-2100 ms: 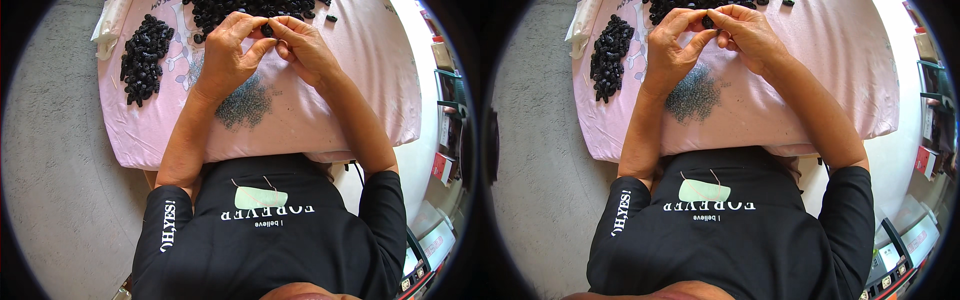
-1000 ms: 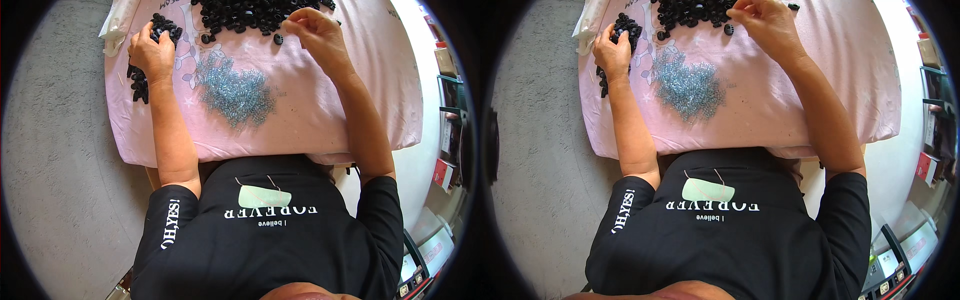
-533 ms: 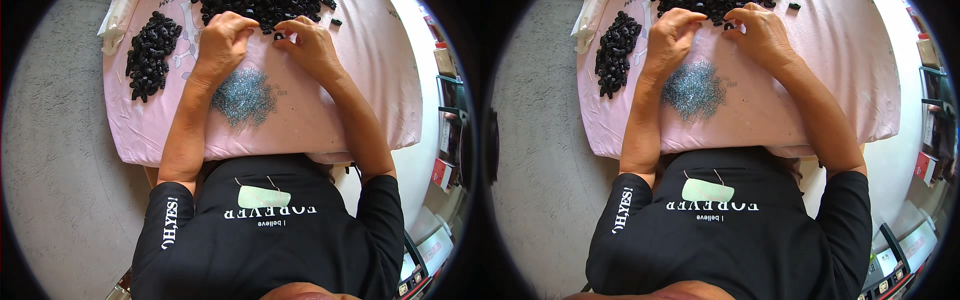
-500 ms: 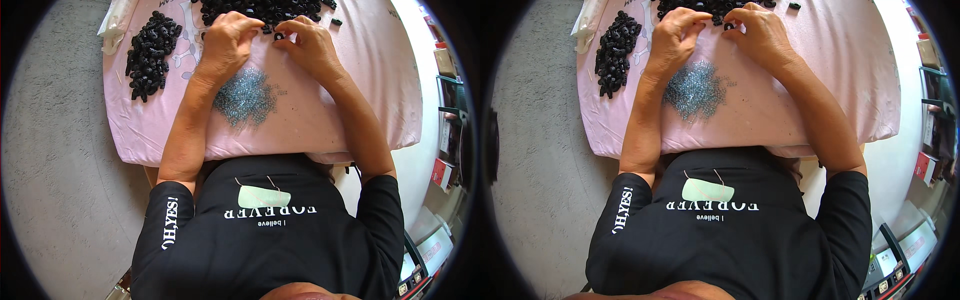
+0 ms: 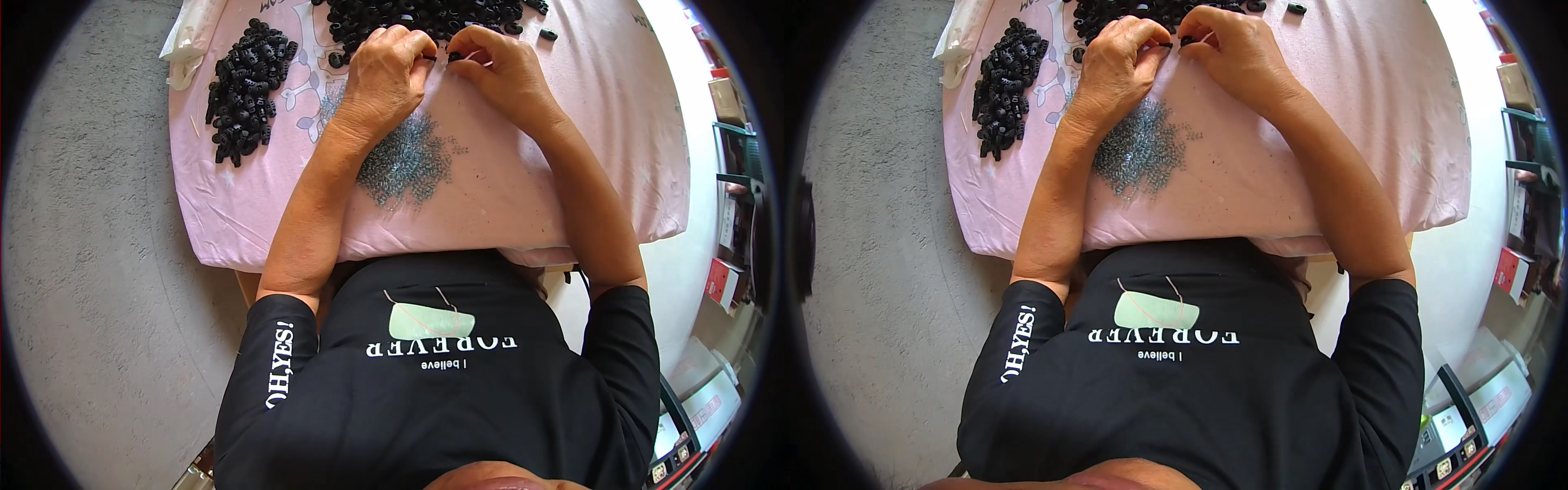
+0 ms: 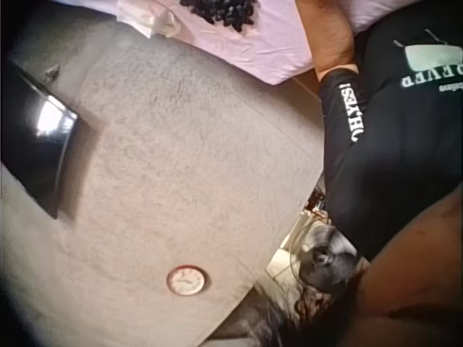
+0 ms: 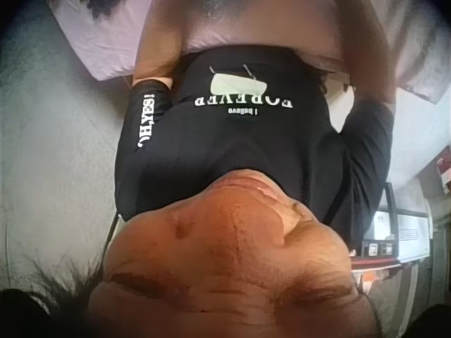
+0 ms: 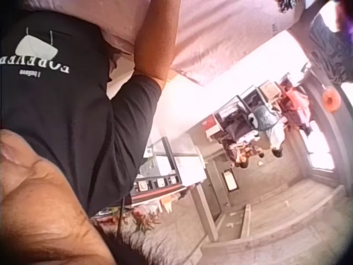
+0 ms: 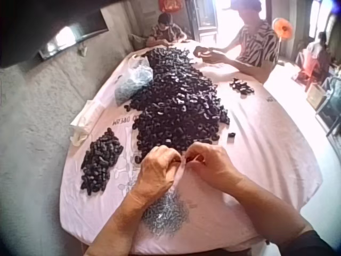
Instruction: Assembling small silver beads onto black plastic components at a workbench.
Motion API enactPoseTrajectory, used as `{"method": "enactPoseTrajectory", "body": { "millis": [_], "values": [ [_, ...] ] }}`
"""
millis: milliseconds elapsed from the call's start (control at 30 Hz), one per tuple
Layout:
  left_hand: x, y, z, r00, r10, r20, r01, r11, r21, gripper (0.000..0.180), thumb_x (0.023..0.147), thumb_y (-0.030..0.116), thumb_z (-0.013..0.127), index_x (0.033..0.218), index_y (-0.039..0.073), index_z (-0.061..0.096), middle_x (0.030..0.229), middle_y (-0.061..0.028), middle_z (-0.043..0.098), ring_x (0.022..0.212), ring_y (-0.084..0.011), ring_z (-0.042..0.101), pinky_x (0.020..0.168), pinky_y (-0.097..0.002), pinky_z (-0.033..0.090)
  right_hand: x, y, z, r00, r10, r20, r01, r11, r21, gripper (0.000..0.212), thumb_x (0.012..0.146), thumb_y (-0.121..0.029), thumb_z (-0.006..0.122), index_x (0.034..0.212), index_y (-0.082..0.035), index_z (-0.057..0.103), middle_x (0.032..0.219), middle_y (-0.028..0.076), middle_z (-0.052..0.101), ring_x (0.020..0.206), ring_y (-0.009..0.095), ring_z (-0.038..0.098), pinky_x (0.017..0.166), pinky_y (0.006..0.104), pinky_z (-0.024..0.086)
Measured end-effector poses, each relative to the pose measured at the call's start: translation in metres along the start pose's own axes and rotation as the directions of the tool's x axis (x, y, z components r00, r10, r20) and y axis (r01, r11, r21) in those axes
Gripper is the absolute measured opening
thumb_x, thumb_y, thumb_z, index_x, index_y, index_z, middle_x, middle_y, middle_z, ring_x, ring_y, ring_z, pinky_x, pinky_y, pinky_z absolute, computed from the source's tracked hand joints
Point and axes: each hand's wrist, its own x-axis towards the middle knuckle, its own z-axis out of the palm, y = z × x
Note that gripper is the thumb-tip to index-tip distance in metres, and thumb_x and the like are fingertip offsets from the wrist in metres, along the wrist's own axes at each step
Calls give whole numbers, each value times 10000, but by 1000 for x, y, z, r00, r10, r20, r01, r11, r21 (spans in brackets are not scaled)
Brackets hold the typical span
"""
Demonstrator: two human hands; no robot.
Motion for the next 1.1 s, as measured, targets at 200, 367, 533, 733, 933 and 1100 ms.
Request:
{"method": "enactPoseTrajectory", "body": {
  "millis": [200,367,533,733,933,1100],
  "values": [
    [-2,0,-3,998,-53,-27,52,997,-49,73,887,30,664,959,33,674,896,-97,678,821,-242,677,757,-328,543,6,21,6,988,88,124,-140,842,521,198,906,10,666,1097,-43,668,956,1,688,884,77,663,786,229,560],
    [-2,2,-11,969,-248,17,244,934,-262,103,938,50,659,1031,23,696,899,-61,710,819,-99,663,760,-242,536,4,7,4,974,188,124,-225,813,536,242,898,3,685,1133,-49,662,957,-3,671,896,75,659,811,224,552],
    [-3,2,-11,954,-285,98,294,808,-510,178,965,41,635,1123,13,713,951,-24,719,896,-88,667,843,-218,538,3,15,6,994,73,82,-105,848,520,251,896,6,687,1141,-48,672,995,-2,680,917,68,649,849,215,539],
    [-1,8,-14,919,-366,149,371,669,-644,156,956,36,647,1097,-5,701,979,-35,709,901,-94,671,855,-232,545,3,15,5,995,-10,103,-47,842,538,259,907,9,680,1160,-44,679,1041,6,689,968,69,640,893,214,526],
    [0,10,-15,910,-380,164,386,636,-668,148,952,41,654,1087,-9,689,973,-36,702,913,-104,669,869,-240,544,5,13,7,995,1,98,-58,812,581,290,904,29,674,1187,-36,656,1061,18,686,998,85,646,929,225,525],
    [-2,6,-12,913,-366,180,381,608,-697,148,951,46,655,1082,-14,689,974,-41,701,912,-110,669,867,-242,544,4,11,7,992,-2,124,-73,804,590,296,903,32,673,1191,-34,646,1073,20,680,1014,86,642,941,226,521]
  ]
}}
